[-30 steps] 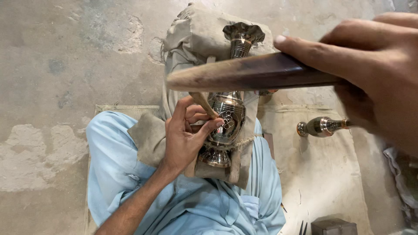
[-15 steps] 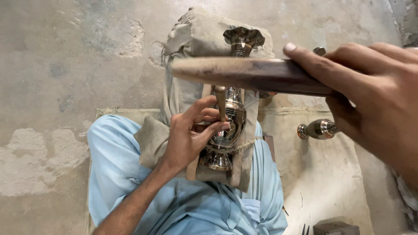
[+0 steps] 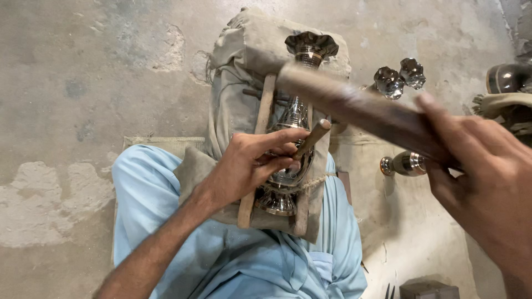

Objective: The person sits on the floor and uses a wooden mallet to repeatedly strike a metal chisel placed against a silver-colored metal vase. The vase is held in a padded wooden jig between the legs. The person adjusts the chisel and rotates the vase to work on different areas of the surface.

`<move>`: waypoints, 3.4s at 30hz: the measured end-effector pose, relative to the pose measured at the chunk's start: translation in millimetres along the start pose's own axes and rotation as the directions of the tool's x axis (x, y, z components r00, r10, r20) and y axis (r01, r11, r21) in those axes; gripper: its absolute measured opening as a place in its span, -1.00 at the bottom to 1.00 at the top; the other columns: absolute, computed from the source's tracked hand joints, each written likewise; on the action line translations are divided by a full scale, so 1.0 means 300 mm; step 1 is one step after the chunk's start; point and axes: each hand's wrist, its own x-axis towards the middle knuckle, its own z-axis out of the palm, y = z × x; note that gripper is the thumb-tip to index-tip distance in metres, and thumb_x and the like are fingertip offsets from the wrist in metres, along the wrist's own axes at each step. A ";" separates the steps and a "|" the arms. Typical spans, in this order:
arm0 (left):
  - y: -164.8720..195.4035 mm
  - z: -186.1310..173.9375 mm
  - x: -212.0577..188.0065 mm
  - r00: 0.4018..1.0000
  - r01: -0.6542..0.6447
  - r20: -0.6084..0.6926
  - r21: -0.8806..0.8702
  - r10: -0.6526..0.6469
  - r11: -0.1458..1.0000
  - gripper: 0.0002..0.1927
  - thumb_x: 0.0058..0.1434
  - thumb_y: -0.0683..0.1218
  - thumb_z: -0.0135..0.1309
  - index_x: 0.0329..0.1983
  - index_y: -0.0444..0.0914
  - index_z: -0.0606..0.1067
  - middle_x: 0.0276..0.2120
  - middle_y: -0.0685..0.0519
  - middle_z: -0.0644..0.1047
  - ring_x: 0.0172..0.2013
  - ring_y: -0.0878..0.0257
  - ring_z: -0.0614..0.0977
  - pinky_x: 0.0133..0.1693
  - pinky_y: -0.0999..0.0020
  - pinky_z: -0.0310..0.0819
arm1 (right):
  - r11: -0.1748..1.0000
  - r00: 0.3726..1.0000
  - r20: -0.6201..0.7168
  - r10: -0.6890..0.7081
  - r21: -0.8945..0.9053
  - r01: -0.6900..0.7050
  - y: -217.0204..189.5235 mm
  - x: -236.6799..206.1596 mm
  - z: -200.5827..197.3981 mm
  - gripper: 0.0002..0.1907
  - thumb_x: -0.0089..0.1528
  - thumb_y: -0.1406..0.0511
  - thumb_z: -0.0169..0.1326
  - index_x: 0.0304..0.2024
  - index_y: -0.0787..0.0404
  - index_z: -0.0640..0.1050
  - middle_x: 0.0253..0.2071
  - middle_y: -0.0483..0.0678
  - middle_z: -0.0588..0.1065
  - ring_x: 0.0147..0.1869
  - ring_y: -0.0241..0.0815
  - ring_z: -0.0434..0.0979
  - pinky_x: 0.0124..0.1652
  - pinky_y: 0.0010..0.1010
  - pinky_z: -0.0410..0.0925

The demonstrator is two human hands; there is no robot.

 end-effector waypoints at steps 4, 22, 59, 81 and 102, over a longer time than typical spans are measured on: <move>-0.002 -0.002 0.014 0.996 -0.078 0.056 0.050 0.075 0.996 -0.43 0.23 -0.18 0.25 0.31 -0.02 0.45 -0.15 0.09 0.72 -0.19 0.33 0.78 -0.14 0.37 0.79 | 0.888 0.963 0.003 0.269 0.387 -0.249 -0.003 -0.054 0.043 -0.23 0.13 0.49 0.23 0.39 0.30 0.30 -0.22 0.18 0.55 -0.25 -0.08 0.63 -0.29 -0.31 0.48; 0.017 -0.012 0.060 0.954 -0.121 0.287 0.101 0.087 0.987 -0.41 0.15 -0.25 0.20 0.24 0.06 0.50 -0.07 0.19 0.70 -0.22 0.34 0.77 -0.13 0.34 0.75 | 0.966 0.963 -0.214 0.166 0.230 -0.115 0.053 -0.285 0.260 -0.53 0.15 0.45 0.30 0.10 0.14 0.52 -0.30 0.01 0.54 -0.34 -0.13 0.54 -0.35 -0.30 0.42; -0.015 0.156 -0.149 0.763 0.049 -0.531 -0.521 -0.368 0.852 -0.46 0.26 -0.27 0.25 0.25 -0.28 0.30 -0.18 0.01 0.66 -0.13 0.25 0.74 -0.14 0.43 0.70 | 0.856 0.854 0.084 -0.513 -0.025 0.517 -0.136 0.449 -0.180 -0.34 0.08 0.46 0.25 0.28 0.10 0.56 -0.12 0.02 0.61 -0.21 -0.13 0.65 -0.18 -0.29 0.53; -0.007 0.038 -0.033 0.983 0.015 -0.179 -0.134 -0.039 0.991 -0.43 0.29 -0.19 0.26 0.32 -0.13 0.33 -0.16 0.00 0.71 -0.18 0.22 0.80 -0.17 0.37 0.81 | 0.960 0.994 0.113 -0.001 0.279 -0.031 0.057 0.149 -0.063 -0.41 0.10 0.42 0.31 0.20 0.35 0.53 -0.18 0.17 0.58 -0.23 -0.07 0.65 -0.25 -0.28 0.50; 0.116 0.021 0.165 0.877 -0.102 0.478 0.274 -0.043 0.956 -0.46 0.20 -0.19 0.09 0.26 0.05 0.48 -0.09 0.16 0.68 -0.27 0.36 0.73 -0.25 0.27 0.74 | 0.925 0.922 -0.260 0.286 0.326 -0.194 0.121 -0.503 0.499 -0.28 0.27 0.41 0.33 0.47 0.31 0.40 0.03 0.20 0.56 0.01 -0.01 0.61 -0.10 -0.32 0.54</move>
